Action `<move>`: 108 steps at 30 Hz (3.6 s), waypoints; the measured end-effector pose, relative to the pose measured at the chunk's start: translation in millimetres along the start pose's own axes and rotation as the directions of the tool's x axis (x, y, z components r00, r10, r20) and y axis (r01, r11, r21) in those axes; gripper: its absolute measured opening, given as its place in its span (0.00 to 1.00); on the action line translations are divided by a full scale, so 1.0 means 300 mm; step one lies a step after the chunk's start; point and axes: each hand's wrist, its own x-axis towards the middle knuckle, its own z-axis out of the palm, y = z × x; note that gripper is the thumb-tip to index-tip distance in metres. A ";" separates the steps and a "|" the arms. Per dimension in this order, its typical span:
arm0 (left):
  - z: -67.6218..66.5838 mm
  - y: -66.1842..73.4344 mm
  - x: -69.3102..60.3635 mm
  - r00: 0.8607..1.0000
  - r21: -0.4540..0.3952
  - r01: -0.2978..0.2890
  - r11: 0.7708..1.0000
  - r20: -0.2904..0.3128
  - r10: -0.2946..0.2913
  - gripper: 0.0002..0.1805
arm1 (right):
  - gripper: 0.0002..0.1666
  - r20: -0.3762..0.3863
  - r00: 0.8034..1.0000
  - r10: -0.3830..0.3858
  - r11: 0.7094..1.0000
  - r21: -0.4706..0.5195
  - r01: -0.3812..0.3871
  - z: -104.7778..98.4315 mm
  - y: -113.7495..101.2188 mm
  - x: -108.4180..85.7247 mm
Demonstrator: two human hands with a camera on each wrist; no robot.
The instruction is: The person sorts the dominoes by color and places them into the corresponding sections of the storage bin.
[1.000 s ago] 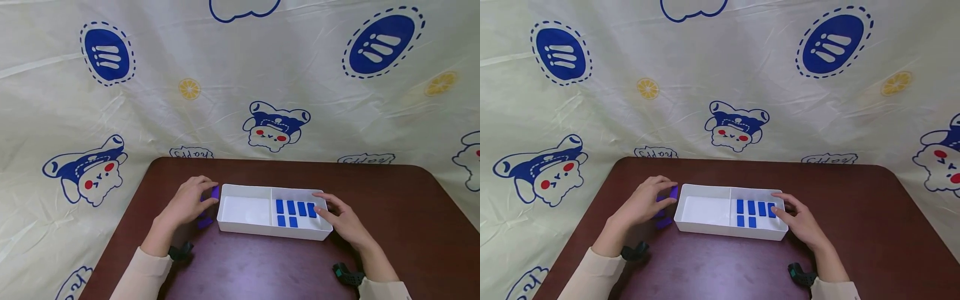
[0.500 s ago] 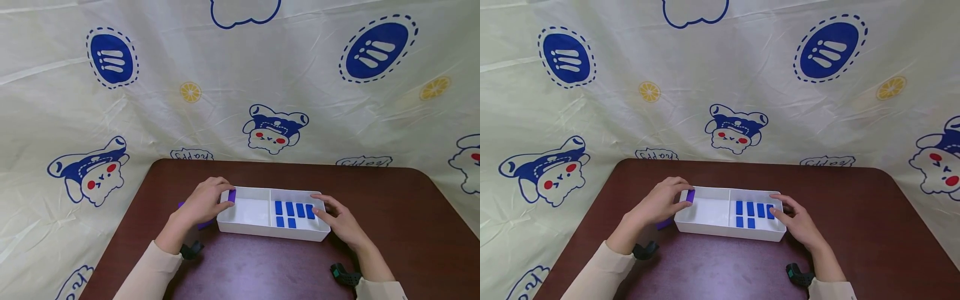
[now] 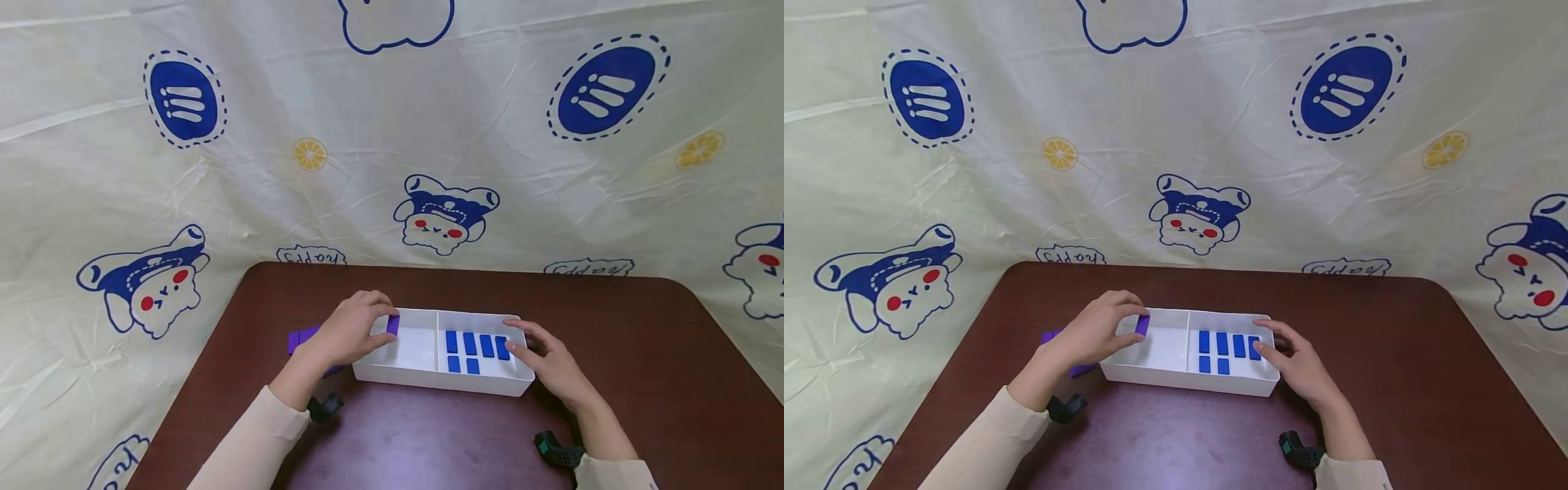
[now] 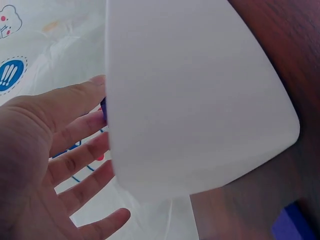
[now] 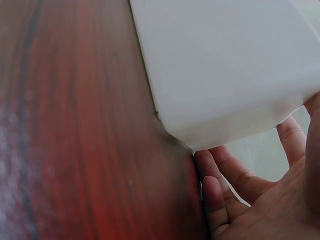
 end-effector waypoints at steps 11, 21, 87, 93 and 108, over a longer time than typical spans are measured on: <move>0.029 0.023 0.048 0.997 -0.007 0.029 1.000 0.069 -0.029 0.23 | 0.33 -0.002 1.000 -0.009 1.000 -0.010 0.009 -0.001 -0.008 0.001; 0.058 0.029 0.081 0.992 0.000 0.040 0.999 0.118 -0.040 0.24 | 0.33 0.000 1.000 -0.008 1.000 0.000 0.008 -0.003 -0.006 0.000; 0.215 0.098 0.148 0.983 0.281 0.151 0.948 0.062 -0.175 0.26 | 0.32 -0.029 0.999 0.016 1.000 0.008 -0.016 0.006 -0.013 0.004; 0.220 0.093 0.148 0.984 0.264 0.153 0.952 0.052 -0.173 0.26 | 0.32 -0.031 0.999 0.015 1.000 0.005 -0.014 0.009 -0.011 0.006; 0.218 0.091 0.145 0.987 0.235 0.144 0.961 0.036 -0.157 0.21 | 0.32 -0.032 0.999 0.025 1.000 0.006 -0.025 0.005 -0.014 0.002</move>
